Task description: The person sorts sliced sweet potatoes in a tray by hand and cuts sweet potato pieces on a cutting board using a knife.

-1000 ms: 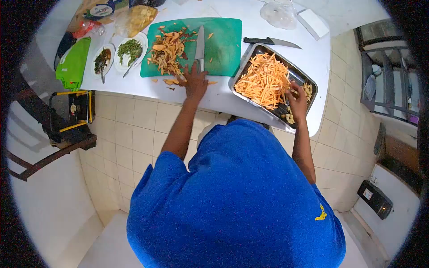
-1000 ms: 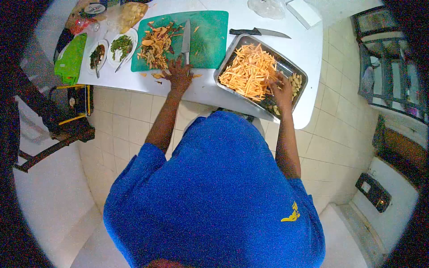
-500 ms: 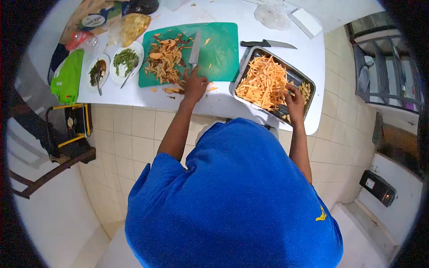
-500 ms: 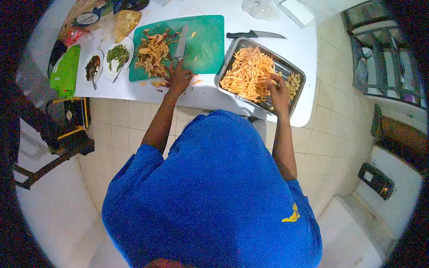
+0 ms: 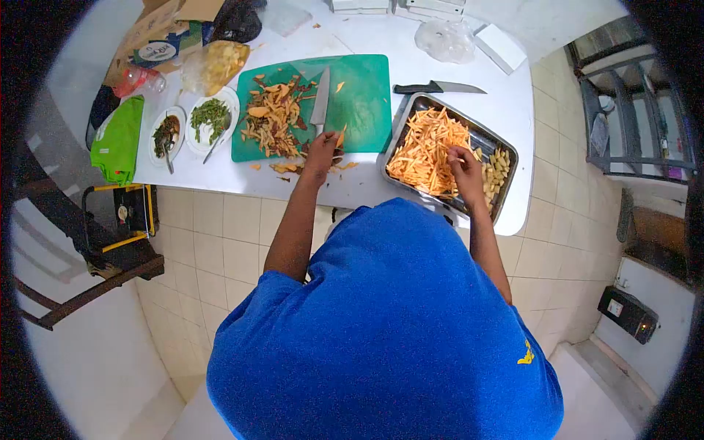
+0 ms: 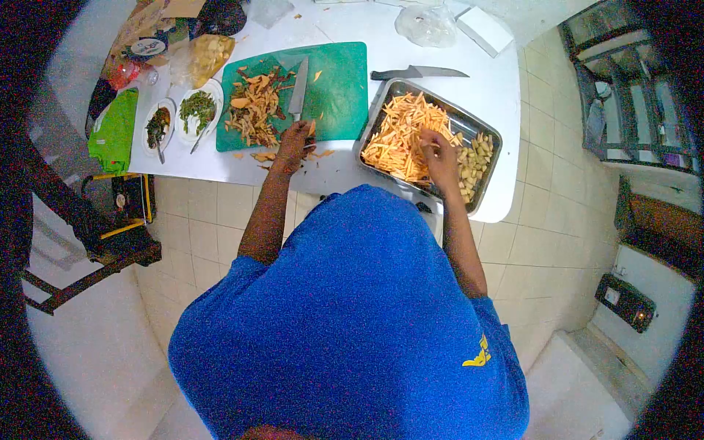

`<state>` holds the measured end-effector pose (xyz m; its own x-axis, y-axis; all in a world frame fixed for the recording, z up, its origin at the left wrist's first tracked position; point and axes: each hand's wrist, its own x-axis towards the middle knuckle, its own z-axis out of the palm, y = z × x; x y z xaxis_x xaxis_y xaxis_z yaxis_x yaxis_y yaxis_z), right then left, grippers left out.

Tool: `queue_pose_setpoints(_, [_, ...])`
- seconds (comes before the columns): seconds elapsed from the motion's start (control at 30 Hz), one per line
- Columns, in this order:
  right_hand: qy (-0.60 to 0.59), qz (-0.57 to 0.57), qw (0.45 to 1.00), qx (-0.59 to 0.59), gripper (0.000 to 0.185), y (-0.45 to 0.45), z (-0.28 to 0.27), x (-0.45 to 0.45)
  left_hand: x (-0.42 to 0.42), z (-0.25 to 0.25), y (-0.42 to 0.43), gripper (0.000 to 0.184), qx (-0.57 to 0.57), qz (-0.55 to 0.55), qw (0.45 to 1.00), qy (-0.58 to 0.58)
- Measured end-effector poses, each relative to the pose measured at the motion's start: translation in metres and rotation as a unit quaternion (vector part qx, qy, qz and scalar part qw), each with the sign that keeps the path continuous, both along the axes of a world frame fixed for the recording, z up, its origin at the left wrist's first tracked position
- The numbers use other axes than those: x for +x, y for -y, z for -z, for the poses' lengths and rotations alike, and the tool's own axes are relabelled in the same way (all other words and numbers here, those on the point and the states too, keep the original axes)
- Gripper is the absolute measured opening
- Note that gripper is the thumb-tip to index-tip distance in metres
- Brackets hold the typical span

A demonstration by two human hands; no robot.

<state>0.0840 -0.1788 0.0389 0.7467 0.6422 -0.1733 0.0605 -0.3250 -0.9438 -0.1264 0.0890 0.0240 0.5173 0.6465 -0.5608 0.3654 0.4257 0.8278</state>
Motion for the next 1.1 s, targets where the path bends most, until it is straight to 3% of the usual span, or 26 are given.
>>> queue_pose_setpoints(0.1, [0.108, -0.066, 0.991, 0.040, 0.029, -0.025, 0.004, -0.004, 0.004, 0.015, -0.003, 0.029, -0.048, -0.018, 0.999, -0.004])
queue_pose_setpoints(0.13, [0.029, -0.052, 0.998, 0.035, 0.029, -0.041, -0.019, -0.015, 0.005, 0.024, -0.004, 0.030, -0.066, -0.026, 0.997, -0.002])
queue_pose_setpoints(0.27, [0.068, -0.162, 0.984, 0.036, 0.029, -0.112, -0.021, -0.021, 0.000, 0.037, 0.003, 0.038, -0.131, -0.022, 0.990, 0.047])
queue_pose_setpoints(0.33, [0.074, -0.197, 0.978, 0.008, 0.029, -0.151, -0.017, -0.026, -0.013, 0.088, 0.011, 0.042, 0.065, 0.013, 0.984, 0.168])
queue_pose_setpoints(0.4, [0.035, -0.219, 0.975, -0.030, 0.030, -0.180, -0.007, -0.032, -0.023, 0.088, 0.022, 0.043, 0.130, -0.027, 0.974, 0.183])
queue_pose_setpoints(0.47, [0.117, -0.239, 0.961, -0.074, 0.031, -0.196, 0.003, -0.032, -0.028, 0.024, 0.031, 0.041, 0.070, -0.138, 0.983, 0.100])
queue_pose_setpoints(0.53, [0.181, -0.237, 0.949, -0.105, 0.028, -0.217, 0.015, -0.041, -0.049, 0.009, 0.034, 0.033, 0.054, -0.146, 0.983, 0.102])
queue_pose_setpoints(0.63, [0.243, -0.374, 0.863, -0.239, 0.034, -0.240, -0.006, -0.066, -0.072, -0.002, 0.046, 0.026, 0.067, -0.189, 0.974, 0.106])
queue_pose_setpoints(0.67, [0.222, -0.386, 0.849, -0.285, 0.050, -0.248, -0.009, -0.077, -0.077, -0.004, 0.049, 0.025, 0.079, -0.201, 0.971, 0.101])
queue_pose_setpoints(0.8, [0.181, -0.361, 0.867, -0.292, 0.061, -0.266, -0.007, -0.109, -0.086, -0.016, 0.055, 0.016, 0.143, -0.257, 0.949, 0.114])
queue_pose_setpoints(0.87, [0.211, -0.354, 0.868, -0.276, 0.065, -0.269, 0.013, -0.114, -0.089, -0.018, 0.055, 0.016, 0.163, -0.271, 0.943, 0.105])
queue_pose_setpoints(0.97, [0.162, -0.281, 0.896, -0.304, 0.064, -0.276, 0.043, -0.121, -0.088, -0.022, 0.048, 0.017, 0.181, -0.308, 0.931, 0.072])
queue_pose_setpoints(1.1, [0.089, -0.314, 0.899, -0.290, 0.067, -0.274, 0.040, -0.112, -0.078, -0.019, 0.024, 0.018, 0.198, -0.357, 0.911, 0.068])
